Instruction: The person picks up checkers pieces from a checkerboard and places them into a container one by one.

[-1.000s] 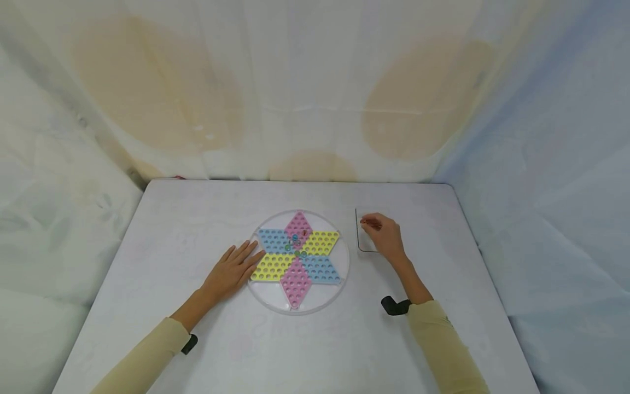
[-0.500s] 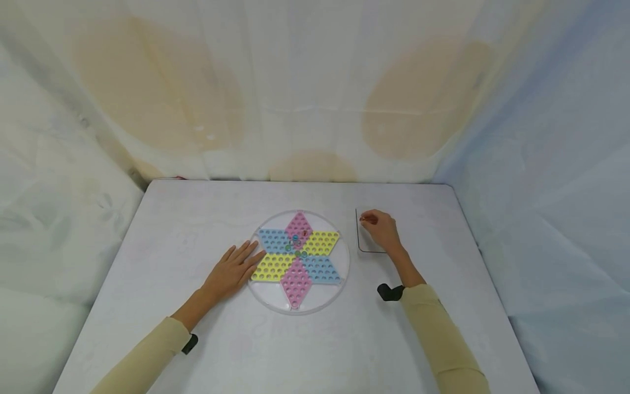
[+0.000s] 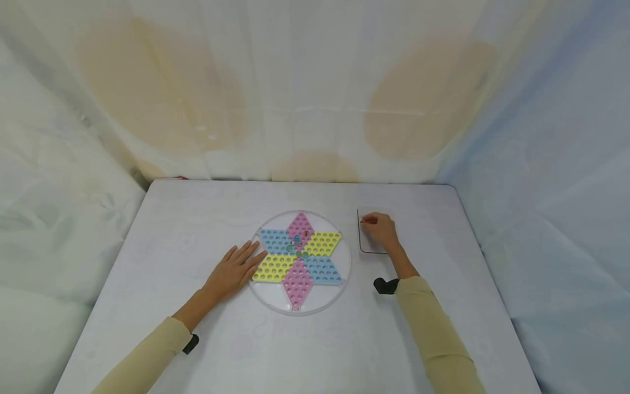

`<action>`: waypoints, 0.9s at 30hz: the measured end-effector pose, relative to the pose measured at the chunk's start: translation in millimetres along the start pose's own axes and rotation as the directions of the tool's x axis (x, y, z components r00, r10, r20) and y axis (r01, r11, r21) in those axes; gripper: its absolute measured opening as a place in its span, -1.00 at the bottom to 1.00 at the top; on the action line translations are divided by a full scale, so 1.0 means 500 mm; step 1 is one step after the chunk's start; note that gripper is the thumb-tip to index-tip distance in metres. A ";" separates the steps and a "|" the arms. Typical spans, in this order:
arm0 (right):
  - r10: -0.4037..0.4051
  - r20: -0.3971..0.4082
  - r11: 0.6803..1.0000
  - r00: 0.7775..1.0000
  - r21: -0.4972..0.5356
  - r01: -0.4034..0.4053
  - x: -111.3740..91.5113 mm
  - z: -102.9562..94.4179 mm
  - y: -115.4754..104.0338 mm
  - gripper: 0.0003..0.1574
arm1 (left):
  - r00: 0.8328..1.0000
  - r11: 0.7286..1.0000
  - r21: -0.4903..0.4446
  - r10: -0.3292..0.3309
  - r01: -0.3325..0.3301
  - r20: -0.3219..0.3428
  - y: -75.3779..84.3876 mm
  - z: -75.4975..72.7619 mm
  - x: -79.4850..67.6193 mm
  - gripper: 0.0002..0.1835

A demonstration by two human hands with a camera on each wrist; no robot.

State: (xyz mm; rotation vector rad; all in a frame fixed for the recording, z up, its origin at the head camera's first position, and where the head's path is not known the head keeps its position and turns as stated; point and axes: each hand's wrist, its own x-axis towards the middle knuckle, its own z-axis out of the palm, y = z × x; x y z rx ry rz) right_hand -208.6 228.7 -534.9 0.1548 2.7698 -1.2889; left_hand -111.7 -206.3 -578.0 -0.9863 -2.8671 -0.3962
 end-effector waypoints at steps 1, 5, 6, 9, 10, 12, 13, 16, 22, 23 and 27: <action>0.006 0.000 1.000 1.000 0.000 -0.006 0.001 0.000 0.000 -0.71 | 1.000 1.000 -0.002 0.002 -0.002 0.001 0.000 0.000 0.000 -0.45; 0.019 -0.005 1.000 1.000 0.003 -0.019 0.002 0.003 0.001 -0.73 | 1.000 1.000 0.000 -0.004 0.004 0.018 0.001 -0.003 0.002 -0.44; 0.016 -0.007 1.000 1.000 0.002 -0.016 0.003 0.004 0.001 -0.73 | 1.000 1.000 0.001 -0.007 0.007 0.022 0.001 -0.002 0.002 -0.44; 0.003 -0.009 1.000 1.000 0.000 -0.003 0.004 0.006 0.001 -0.74 | 1.000 1.000 0.001 -0.011 0.011 0.022 0.001 -0.002 0.002 -0.44; -0.001 -0.008 1.000 1.000 -0.003 0.001 0.004 0.007 0.001 -0.74 | 1.000 1.000 0.000 -0.008 0.008 0.019 0.001 -0.001 0.002 -0.44; -0.007 -0.006 1.000 1.000 -0.009 0.007 0.007 0.009 0.003 -0.74 | 1.000 1.000 0.001 -0.007 0.007 0.016 -0.001 0.001 0.001 -0.45; -0.007 -0.006 1.000 1.000 -0.007 0.007 0.007 0.010 0.003 -0.74 | 1.000 1.000 0.001 -0.006 0.006 0.018 -0.001 0.001 0.001 -0.45; -0.003 -0.004 1.000 1.000 -0.013 0.003 0.007 0.010 0.003 -0.74 | 1.000 1.000 0.000 -0.004 0.004 0.019 0.000 0.000 0.001 -0.45; 0.001 -0.005 1.000 1.000 -0.019 -0.001 0.005 0.011 0.002 -0.74 | 0.999 1.000 -0.014 -0.020 0.021 0.035 0.004 -0.004 0.001 -0.44; 0.000 -0.006 1.000 1.000 -0.018 0.000 0.005 0.011 0.002 -0.74 | 0.999 1.000 -0.017 -0.023 0.024 0.038 0.004 -0.005 0.001 -0.44; -0.006 -0.004 1.000 1.000 -0.014 0.006 0.006 0.013 0.003 -0.73 | 0.998 0.999 -0.021 -0.032 0.033 0.045 0.006 -0.005 0.002 -0.44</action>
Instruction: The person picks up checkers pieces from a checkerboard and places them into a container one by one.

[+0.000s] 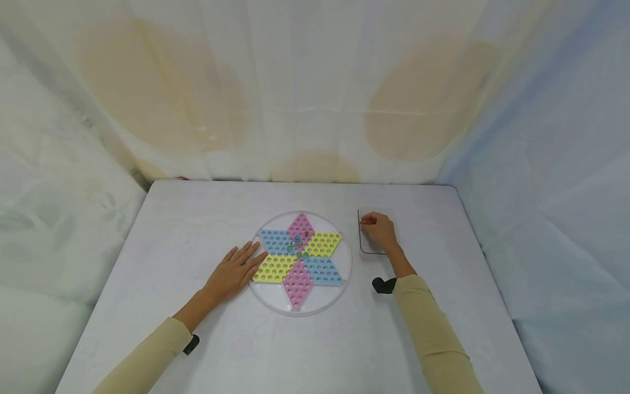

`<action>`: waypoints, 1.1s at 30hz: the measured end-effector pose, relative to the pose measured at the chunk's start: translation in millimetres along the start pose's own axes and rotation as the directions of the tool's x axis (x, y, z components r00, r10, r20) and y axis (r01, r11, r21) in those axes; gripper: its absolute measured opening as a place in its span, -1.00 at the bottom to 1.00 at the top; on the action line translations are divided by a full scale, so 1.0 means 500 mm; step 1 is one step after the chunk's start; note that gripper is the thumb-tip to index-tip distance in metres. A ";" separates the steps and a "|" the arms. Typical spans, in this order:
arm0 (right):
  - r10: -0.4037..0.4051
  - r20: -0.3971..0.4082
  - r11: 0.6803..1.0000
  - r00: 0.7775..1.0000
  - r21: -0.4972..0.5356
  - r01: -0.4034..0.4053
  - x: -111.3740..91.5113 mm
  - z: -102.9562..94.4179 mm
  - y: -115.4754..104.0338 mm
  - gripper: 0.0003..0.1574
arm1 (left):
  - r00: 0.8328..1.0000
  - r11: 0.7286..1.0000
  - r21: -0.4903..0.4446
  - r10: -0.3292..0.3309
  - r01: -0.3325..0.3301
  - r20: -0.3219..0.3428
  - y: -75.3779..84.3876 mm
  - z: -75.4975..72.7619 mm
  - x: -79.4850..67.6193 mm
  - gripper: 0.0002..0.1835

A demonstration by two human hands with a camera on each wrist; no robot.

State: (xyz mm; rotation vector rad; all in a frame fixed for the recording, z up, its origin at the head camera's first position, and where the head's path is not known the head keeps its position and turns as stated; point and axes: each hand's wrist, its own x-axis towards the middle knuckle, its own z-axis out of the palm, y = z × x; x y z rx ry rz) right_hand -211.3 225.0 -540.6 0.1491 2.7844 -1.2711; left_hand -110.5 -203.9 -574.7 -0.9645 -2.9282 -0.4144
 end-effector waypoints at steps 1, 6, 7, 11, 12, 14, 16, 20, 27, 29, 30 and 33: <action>-0.001 0.000 1.000 1.000 0.001 0.001 0.000 0.000 0.000 -0.73 | 1.000 1.000 0.000 0.000 0.000 -0.002 0.000 0.000 0.000 -0.44; -0.003 0.000 1.000 1.000 0.007 0.003 0.000 -0.002 -0.001 -0.73 | 1.000 1.000 0.005 0.006 -0.006 -0.015 0.001 0.000 -0.001 -0.44; -0.004 0.000 1.000 1.000 0.007 0.004 0.000 -0.002 -0.002 -0.73 | 1.000 1.000 0.007 0.007 -0.007 -0.015 0.001 0.000 -0.001 -0.44; -0.003 0.003 1.000 1.000 0.008 0.003 -0.001 -0.004 -0.003 -0.72 | 1.000 1.000 0.010 0.007 -0.007 -0.014 0.001 0.000 -0.001 -0.45; -0.002 0.004 1.000 1.000 0.010 0.002 -0.002 -0.005 -0.004 -0.72 | 1.000 1.000 0.008 0.006 -0.005 -0.013 0.001 -0.001 -0.001 -0.45; 0.001 0.005 1.000 1.000 0.013 -0.001 -0.002 -0.005 -0.004 -0.71 | 1.000 1.000 0.003 0.001 -0.001 -0.009 0.002 -0.003 -0.001 -0.45; 0.000 0.007 1.000 1.000 0.012 0.000 -0.003 -0.005 -0.004 -0.71 | 1.000 1.000 -0.003 -0.004 0.004 -0.001 0.003 -0.005 0.000 -0.45; -0.010 0.006 1.000 1.000 0.005 0.010 -0.003 -0.005 -0.004 -0.71 | 1.000 1.000 -0.002 -0.013 0.013 0.021 0.005 -0.008 0.001 -0.45; -0.025 0.001 1.000 1.000 -0.001 0.025 -0.006 -0.008 -0.005 -0.70 | 0.999 1.000 0.002 -0.020 0.019 0.039 0.005 -0.007 0.002 -0.44; -0.022 0.001 1.000 1.000 -0.005 0.022 -0.008 -0.011 -0.007 -0.69 | 0.999 1.000 0.009 -0.019 0.018 0.038 0.004 -0.006 0.002 -0.44; -0.024 0.001 1.000 1.000 -0.008 0.024 -0.009 -0.012 -0.008 -0.68 | 0.999 1.000 0.013 -0.019 0.018 0.038 0.003 -0.005 0.002 -0.44; -0.026 0.004 0.999 1.000 -0.022 0.026 -0.013 -0.016 -0.014 -0.67 | 0.999 1.000 0.015 -0.016 0.015 0.032 0.002 -0.004 0.001 -0.44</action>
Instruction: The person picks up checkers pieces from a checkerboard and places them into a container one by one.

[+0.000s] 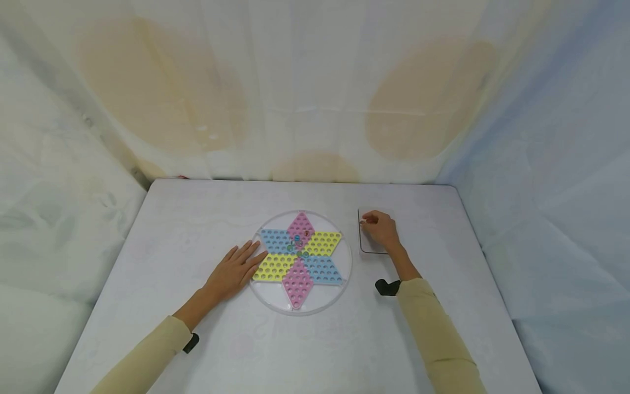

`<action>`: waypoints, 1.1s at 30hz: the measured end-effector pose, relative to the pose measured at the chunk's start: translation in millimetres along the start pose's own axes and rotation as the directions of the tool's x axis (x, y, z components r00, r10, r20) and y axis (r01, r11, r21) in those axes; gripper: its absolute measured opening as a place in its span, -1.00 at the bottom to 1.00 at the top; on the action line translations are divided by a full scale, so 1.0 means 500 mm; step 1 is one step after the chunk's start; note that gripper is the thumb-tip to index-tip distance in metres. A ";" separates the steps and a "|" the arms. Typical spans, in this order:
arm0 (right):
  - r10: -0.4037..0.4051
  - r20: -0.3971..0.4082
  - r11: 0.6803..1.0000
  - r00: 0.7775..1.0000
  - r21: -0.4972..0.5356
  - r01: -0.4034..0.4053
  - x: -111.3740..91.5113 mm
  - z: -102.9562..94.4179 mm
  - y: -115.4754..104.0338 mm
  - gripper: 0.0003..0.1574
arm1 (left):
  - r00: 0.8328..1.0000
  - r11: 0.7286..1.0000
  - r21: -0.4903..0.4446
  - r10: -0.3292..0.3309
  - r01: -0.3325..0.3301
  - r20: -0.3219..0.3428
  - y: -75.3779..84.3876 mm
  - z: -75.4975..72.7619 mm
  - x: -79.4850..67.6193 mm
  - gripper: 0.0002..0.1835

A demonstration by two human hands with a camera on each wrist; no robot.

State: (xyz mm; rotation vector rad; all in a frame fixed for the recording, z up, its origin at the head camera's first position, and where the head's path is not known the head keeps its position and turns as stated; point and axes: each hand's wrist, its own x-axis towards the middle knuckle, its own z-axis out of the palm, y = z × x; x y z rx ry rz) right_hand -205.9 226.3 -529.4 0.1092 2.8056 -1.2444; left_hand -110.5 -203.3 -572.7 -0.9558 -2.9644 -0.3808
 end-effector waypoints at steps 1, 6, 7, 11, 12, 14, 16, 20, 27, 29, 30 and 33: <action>-0.001 -0.001 1.000 1.000 -0.001 0.001 -0.001 -0.001 -0.002 -0.67 | 1.000 1.000 0.001 0.001 -0.001 -0.003 0.000 0.001 0.000 -0.44; -0.039 -0.029 0.999 0.999 0.012 0.039 -0.010 -0.008 -0.017 -0.67 | 1.000 1.000 -0.009 -0.004 0.004 0.005 -0.001 0.002 0.000 -0.45; -0.052 -0.035 0.998 0.998 0.022 0.052 -0.013 -0.009 -0.020 -0.67 | 1.000 1.000 -0.010 -0.007 0.007 0.011 -0.001 0.002 0.000 -0.45; -0.134 -0.066 0.988 0.989 0.073 0.138 -0.027 -0.011 -0.039 -0.68 | 1.000 1.000 -0.012 -0.011 0.011 0.019 -0.001 0.000 0.000 -0.45; -0.152 -0.073 0.984 0.986 0.086 0.158 -0.031 -0.011 -0.046 -0.69 | 1.000 1.000 -0.011 -0.007 0.007 0.011 -0.001 0.001 0.000 -0.45; -0.188 -0.084 0.974 0.979 0.111 0.196 -0.041 -0.008 -0.060 -0.69 | 1.000 1.000 -0.007 0.001 -0.001 -0.002 -0.001 0.002 0.000 -0.45; -0.214 -0.084 0.967 0.973 0.124 0.223 -0.050 -0.003 -0.075 -0.69 | 1.000 1.000 -0.005 0.006 -0.006 -0.011 -0.002 0.002 0.000 -0.45; -0.265 -0.066 0.952 0.962 0.140 0.272 -0.069 0.012 -0.102 -0.70 | 1.000 1.000 -0.009 0.000 0.000 0.005 0.000 -0.002 0.001 -0.45; -0.334 0.024 0.931 0.942 0.161 0.326 -0.101 0.055 -0.136 -0.67 | 0.999 1.000 -0.019 -0.016 0.017 0.037 0.003 -0.007 0.001 -0.44; -0.359 0.045 0.922 0.932 0.170 0.347 -0.109 0.070 -0.142 -0.68 | 0.999 1.000 -0.019 -0.017 0.018 0.038 0.003 -0.007 0.001 -0.44; -0.370 0.054 0.918 0.927 0.174 0.356 -0.113 0.078 -0.144 -0.68 | 0.999 1.000 -0.019 -0.017 0.018 0.036 0.003 -0.006 0.001 -0.45; -0.383 0.090 0.916 0.919 0.168 0.365 -0.124 0.104 -0.146 -0.69 | 1.000 1.000 -0.019 -0.014 0.014 0.026 0.002 -0.004 0.001 -0.45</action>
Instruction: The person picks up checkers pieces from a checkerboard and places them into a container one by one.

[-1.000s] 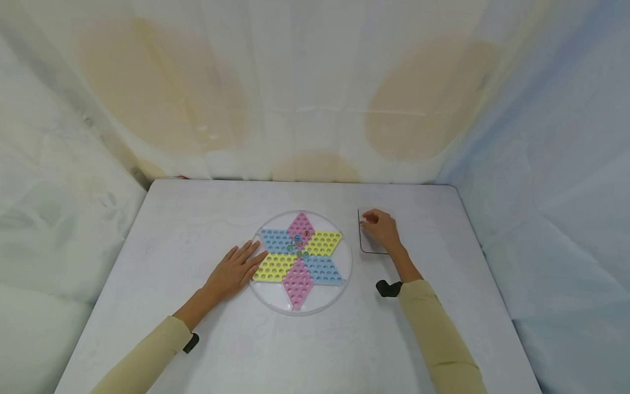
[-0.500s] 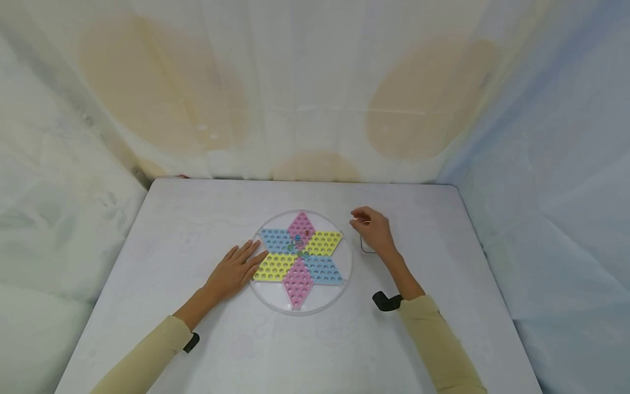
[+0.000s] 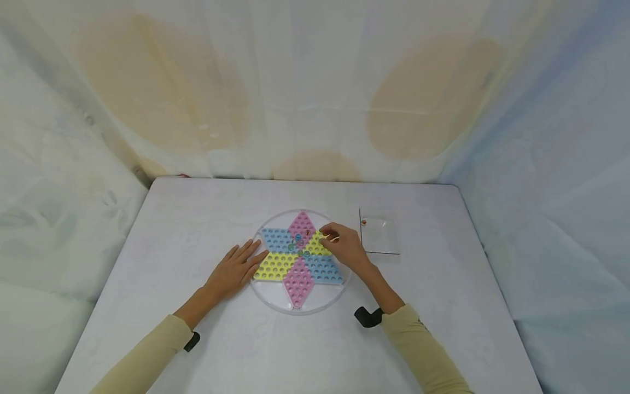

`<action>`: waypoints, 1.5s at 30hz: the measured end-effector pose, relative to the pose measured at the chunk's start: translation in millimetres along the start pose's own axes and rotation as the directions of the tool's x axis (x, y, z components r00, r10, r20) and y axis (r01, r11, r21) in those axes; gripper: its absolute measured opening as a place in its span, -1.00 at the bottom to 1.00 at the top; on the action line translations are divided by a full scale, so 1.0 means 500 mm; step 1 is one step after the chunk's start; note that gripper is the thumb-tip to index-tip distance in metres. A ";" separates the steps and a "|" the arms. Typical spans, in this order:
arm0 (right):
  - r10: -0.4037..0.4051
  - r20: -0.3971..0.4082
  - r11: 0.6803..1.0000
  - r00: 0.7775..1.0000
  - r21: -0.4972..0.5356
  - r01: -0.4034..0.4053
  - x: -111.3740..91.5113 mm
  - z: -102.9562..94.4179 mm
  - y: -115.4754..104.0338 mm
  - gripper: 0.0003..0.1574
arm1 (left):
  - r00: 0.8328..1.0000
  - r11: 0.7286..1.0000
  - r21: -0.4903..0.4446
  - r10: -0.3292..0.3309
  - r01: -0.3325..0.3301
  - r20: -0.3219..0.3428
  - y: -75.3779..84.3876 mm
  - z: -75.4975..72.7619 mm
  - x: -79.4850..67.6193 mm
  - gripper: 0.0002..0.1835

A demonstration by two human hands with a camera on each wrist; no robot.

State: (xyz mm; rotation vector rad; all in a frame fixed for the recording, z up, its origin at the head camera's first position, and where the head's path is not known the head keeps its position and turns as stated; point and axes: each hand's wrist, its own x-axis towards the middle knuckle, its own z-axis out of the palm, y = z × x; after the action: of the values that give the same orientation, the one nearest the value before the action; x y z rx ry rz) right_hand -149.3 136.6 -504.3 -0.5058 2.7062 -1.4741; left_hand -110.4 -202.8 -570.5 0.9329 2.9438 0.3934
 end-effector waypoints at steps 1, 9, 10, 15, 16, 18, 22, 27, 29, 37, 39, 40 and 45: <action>0.003 0.010 1.000 1.000 -0.009 -0.003 -0.002 0.009 0.000 -0.69 | 1.000 1.000 0.000 0.002 -0.002 -0.005 -0.001 0.001 0.000 -0.45; 0.062 0.068 0.998 0.996 -0.029 -0.060 -0.013 0.068 0.006 -0.72 | 0.999 1.000 0.013 0.019 -0.018 -0.034 -0.002 0.006 0.000 -0.45; 0.061 0.073 0.998 0.995 -0.034 -0.058 -0.014 0.074 0.008 -0.73 | 0.999 1.000 0.011 0.018 -0.018 -0.032 -0.002 0.005 -0.001 -0.45; 0.068 0.099 0.994 0.993 -0.091 -0.059 -0.020 0.091 0.011 -0.74 | 1.000 1.000 0.003 0.011 -0.011 -0.017 -0.002 0.005 -0.001 -0.44; 0.061 0.098 0.994 0.993 -0.098 -0.052 -0.021 0.093 0.011 -0.74 | 1.000 1.000 0.006 0.008 -0.008 -0.011 -0.001 0.005 -0.001 -0.44; 0.056 0.096 0.993 0.994 -0.109 -0.045 -0.022 0.095 0.010 -0.73 | 1.000 1.000 0.015 0.002 -0.002 -0.002 -0.002 0.005 0.000 -0.44; 0.051 0.093 0.991 0.994 -0.126 -0.039 -0.021 0.097 0.010 -0.73 | 1.000 1.000 0.019 -0.004 0.004 0.005 -0.002 0.006 0.000 -0.44; 0.054 0.093 0.989 0.994 -0.145 -0.040 -0.018 0.100 0.013 -0.75 | 1.000 1.000 0.024 0.005 -0.005 -0.010 -0.003 0.008 0.001 -0.44; 0.053 0.093 0.989 0.994 -0.143 -0.039 -0.018 0.101 0.014 -0.75 | 1.000 1.000 0.026 0.003 -0.003 -0.007 -0.003 0.008 0.001 -0.44; 0.044 0.093 0.987 0.995 -0.157 -0.029 -0.016 0.102 0.016 -0.77 | 1.000 1.000 0.020 0.009 -0.009 -0.012 -0.003 0.005 0.002 -0.44; 0.045 0.093 0.986 0.995 -0.163 -0.029 -0.016 0.103 0.017 -0.77 | 1.000 1.000 0.017 0.000 -0.001 0.007 -0.003 0.003 0.003 -0.43; 0.046 0.093 0.985 0.995 -0.168 -0.030 -0.016 0.103 0.018 -0.77 | 1.000 1.000 0.016 -0.003 0.003 0.013 -0.003 0.003 0.003 -0.43; 0.045 0.095 0.985 0.994 -0.173 -0.028 -0.018 0.101 0.016 -0.77 | 1.000 1.000 0.012 -0.001 0.000 0.009 0.000 0.002 0.004 -0.44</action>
State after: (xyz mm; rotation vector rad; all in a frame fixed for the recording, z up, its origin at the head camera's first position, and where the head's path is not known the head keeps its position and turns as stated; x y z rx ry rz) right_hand -134.3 102.1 -540.4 -0.5166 2.7622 -1.1812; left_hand -112.0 -201.5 -571.7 0.9327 2.9412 0.3705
